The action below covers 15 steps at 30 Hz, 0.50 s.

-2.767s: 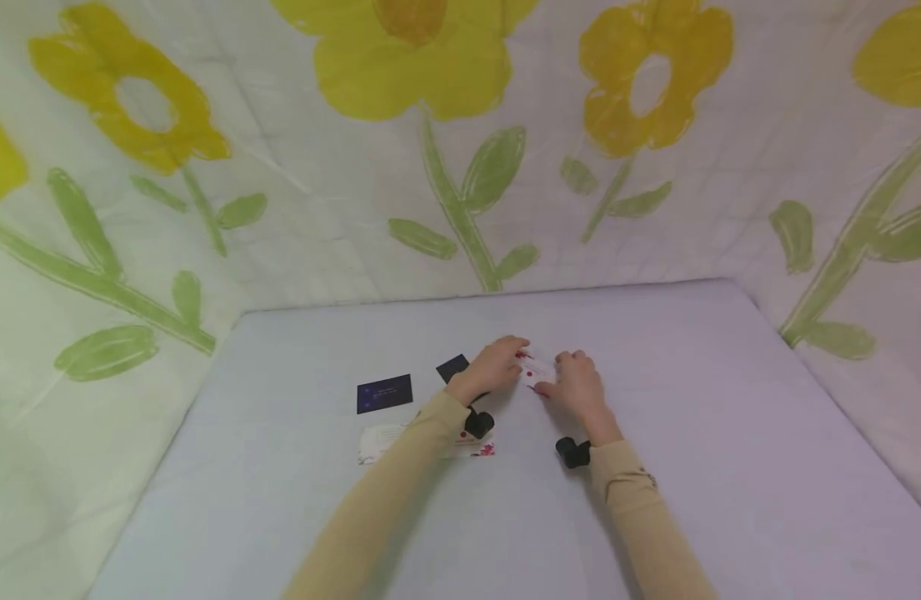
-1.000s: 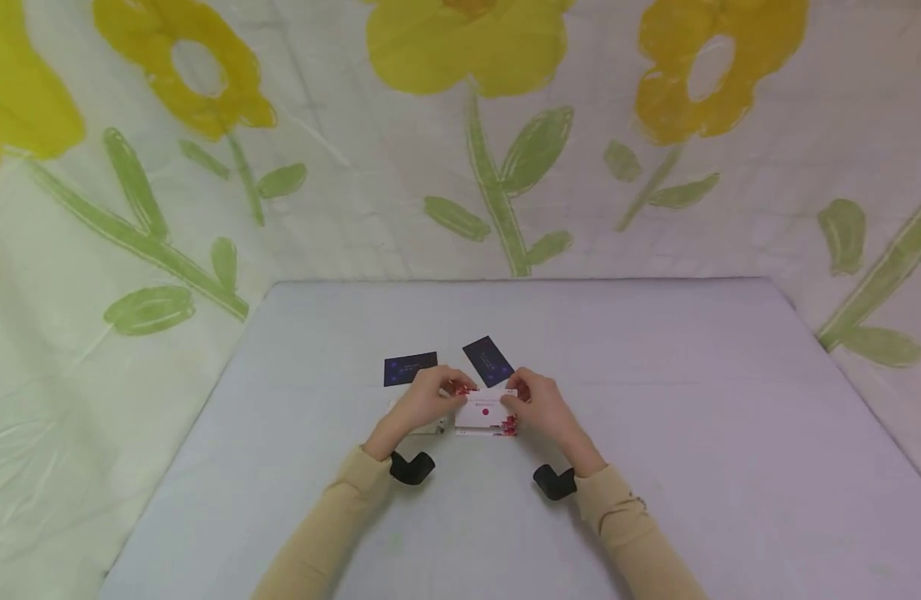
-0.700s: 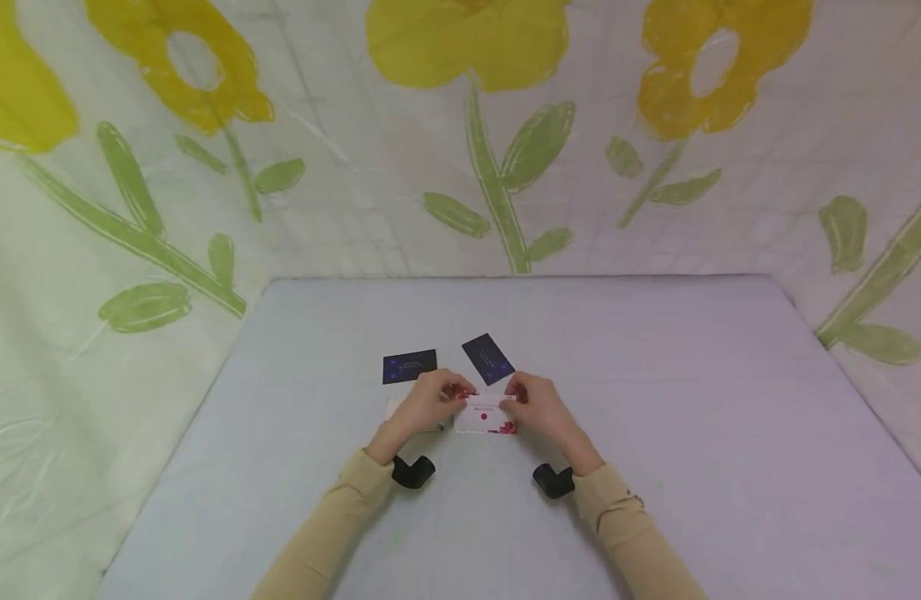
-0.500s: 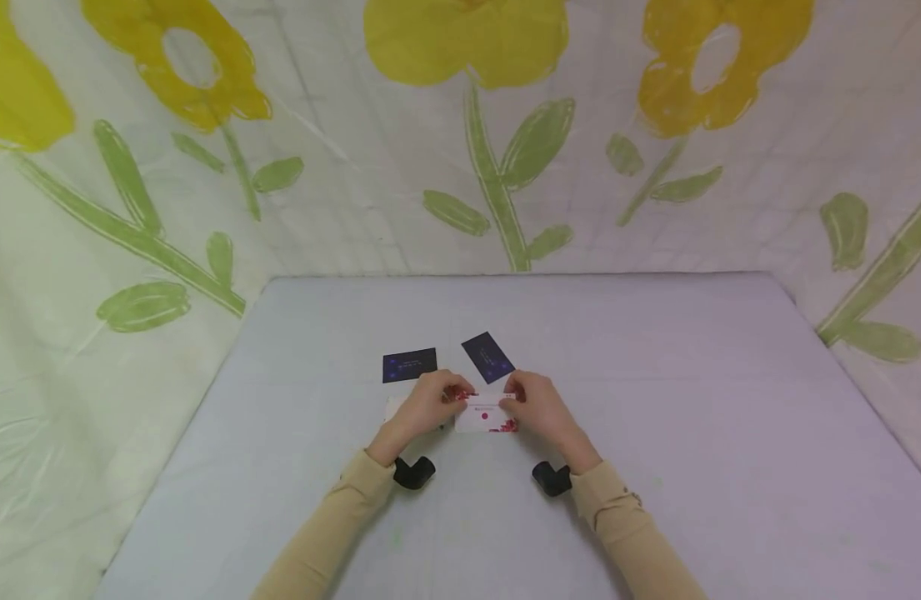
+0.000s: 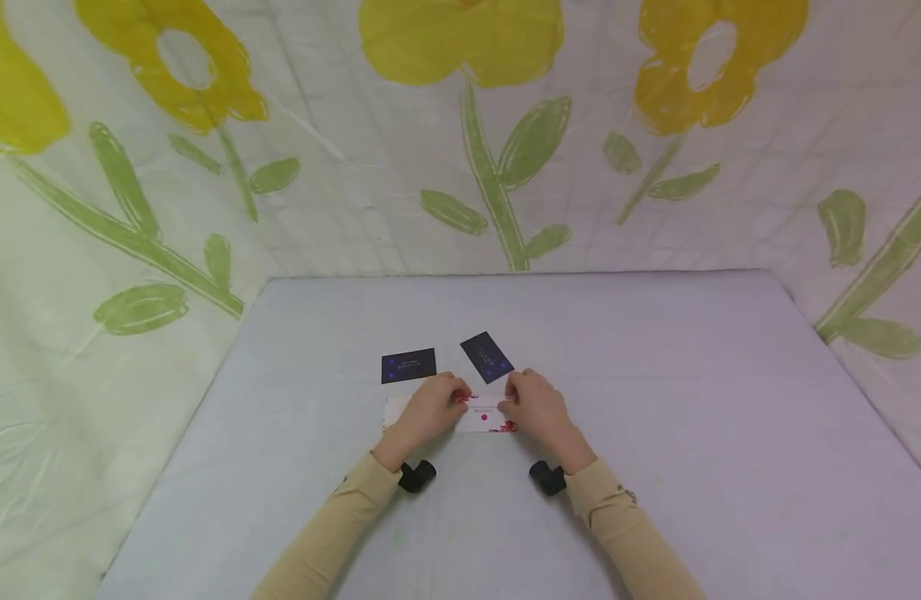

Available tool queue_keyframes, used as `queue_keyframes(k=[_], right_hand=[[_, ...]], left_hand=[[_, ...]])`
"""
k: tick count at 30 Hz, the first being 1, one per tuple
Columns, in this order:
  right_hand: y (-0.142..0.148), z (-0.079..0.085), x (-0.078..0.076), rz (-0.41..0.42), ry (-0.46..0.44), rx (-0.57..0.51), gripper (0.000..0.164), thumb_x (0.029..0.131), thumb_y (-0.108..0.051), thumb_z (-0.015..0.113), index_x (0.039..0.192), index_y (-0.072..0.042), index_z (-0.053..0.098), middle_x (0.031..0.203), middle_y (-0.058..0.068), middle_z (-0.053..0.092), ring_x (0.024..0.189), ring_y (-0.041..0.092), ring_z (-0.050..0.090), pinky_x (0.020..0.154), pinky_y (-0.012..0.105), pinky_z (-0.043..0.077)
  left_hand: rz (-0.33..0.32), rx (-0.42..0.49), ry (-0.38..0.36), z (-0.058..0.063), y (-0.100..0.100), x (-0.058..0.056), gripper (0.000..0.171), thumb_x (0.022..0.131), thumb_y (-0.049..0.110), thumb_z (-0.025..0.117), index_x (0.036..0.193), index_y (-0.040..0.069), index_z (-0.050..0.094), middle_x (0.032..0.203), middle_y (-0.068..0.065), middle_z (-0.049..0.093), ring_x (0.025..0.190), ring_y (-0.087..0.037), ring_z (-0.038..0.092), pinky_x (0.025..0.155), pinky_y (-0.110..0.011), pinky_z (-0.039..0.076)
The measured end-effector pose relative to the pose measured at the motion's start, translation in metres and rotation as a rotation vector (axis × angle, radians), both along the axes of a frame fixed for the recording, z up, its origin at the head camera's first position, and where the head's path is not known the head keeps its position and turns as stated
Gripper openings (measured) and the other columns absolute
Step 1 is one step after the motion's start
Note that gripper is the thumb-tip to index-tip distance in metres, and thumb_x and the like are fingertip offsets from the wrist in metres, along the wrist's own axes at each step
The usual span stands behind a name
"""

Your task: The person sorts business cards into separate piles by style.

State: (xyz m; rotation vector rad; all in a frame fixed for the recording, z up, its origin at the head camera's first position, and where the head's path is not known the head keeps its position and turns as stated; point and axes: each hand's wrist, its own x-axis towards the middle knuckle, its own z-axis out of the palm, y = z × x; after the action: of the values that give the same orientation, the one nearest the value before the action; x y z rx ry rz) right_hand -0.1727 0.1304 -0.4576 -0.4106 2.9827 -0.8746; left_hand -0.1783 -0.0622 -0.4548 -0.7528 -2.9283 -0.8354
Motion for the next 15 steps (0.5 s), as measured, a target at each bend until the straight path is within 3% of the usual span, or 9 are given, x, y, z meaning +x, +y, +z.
queue_keyframes(k=[8, 15], right_hand=[[-0.0013, 0.0003, -0.0008, 0.003, 0.008, 0.026, 0.016, 0.077, -0.013, 0.073, 0.077, -0.007, 0.059, 0.074, 0.003, 0.05, 0.065, 0.016, 0.047, 0.058, 0.031, 0.041], [-0.0009, 0.0004, 0.0007, 0.008, 0.021, 0.027, 0.011, 0.08, -0.012, 0.069, 0.079, -0.006, 0.06, 0.074, 0.003, 0.05, 0.065, 0.016, 0.046, 0.057, 0.03, 0.04]], left_hand=[[0.003, -0.004, -0.003, 0.0012, 0.0005, -0.0004, 0.014, 0.08, 0.004, 0.068, 0.094, 0.002, 0.068, 0.084, -0.006, 0.058, 0.074, -0.016, 0.053, 0.068, -0.027, 0.046], [-0.007, -0.021, 0.045, -0.0014, -0.0011, -0.0004, 0.011, 0.082, 0.006, 0.066, 0.093, 0.003, 0.066, 0.084, -0.005, 0.056, 0.077, -0.018, 0.053, 0.069, -0.029, 0.046]])
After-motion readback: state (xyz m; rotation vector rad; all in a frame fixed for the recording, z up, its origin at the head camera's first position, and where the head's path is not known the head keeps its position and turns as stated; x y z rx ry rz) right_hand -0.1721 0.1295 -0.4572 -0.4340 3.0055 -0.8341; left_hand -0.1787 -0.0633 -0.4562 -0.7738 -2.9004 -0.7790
